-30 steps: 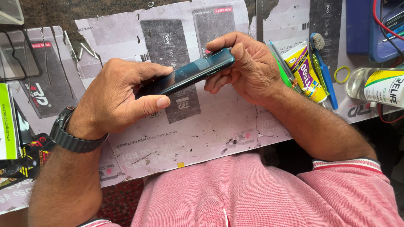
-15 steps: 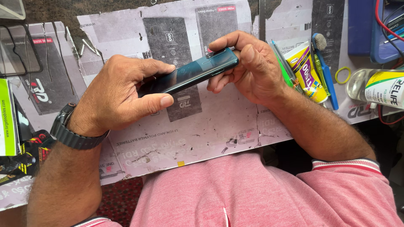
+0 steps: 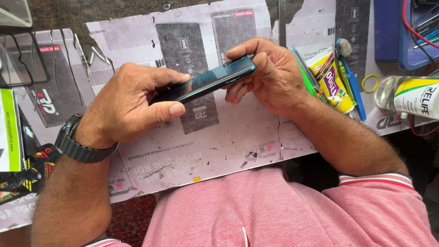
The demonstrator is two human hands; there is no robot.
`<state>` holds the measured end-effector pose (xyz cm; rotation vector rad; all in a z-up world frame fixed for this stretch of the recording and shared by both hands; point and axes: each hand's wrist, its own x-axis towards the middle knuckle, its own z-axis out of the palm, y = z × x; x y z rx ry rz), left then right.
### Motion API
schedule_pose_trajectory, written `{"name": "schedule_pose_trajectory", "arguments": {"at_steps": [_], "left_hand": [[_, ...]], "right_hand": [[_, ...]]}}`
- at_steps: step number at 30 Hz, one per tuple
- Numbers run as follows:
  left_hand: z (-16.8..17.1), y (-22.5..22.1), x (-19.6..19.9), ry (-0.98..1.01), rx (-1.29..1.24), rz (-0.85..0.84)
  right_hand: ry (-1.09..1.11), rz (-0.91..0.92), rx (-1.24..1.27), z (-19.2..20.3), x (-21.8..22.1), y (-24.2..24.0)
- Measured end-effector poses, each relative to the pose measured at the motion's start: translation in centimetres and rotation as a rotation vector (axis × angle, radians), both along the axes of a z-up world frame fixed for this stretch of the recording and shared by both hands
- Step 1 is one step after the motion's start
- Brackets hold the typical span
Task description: The person uses a metal prying tool to carefully separate the back cover of a smartphone from its frame. They work along the edges of the device, inserting the tool into the seam to release the internal clips. After prying around the perimeter, they lift the back cover off and inspect the phone's interior and the removed cover.
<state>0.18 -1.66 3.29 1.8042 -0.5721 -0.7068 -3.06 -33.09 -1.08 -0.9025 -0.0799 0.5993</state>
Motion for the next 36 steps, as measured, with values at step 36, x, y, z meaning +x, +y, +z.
{"name": "schedule_pose_trajectory", "arguments": {"at_steps": [36], "left_hand": [[0.3, -4.3, -1.7, -0.534, 0.011, -0.105]], "right_hand": [[-0.994, -0.005, -0.449, 3.7, -1.8, 1.1]]}}
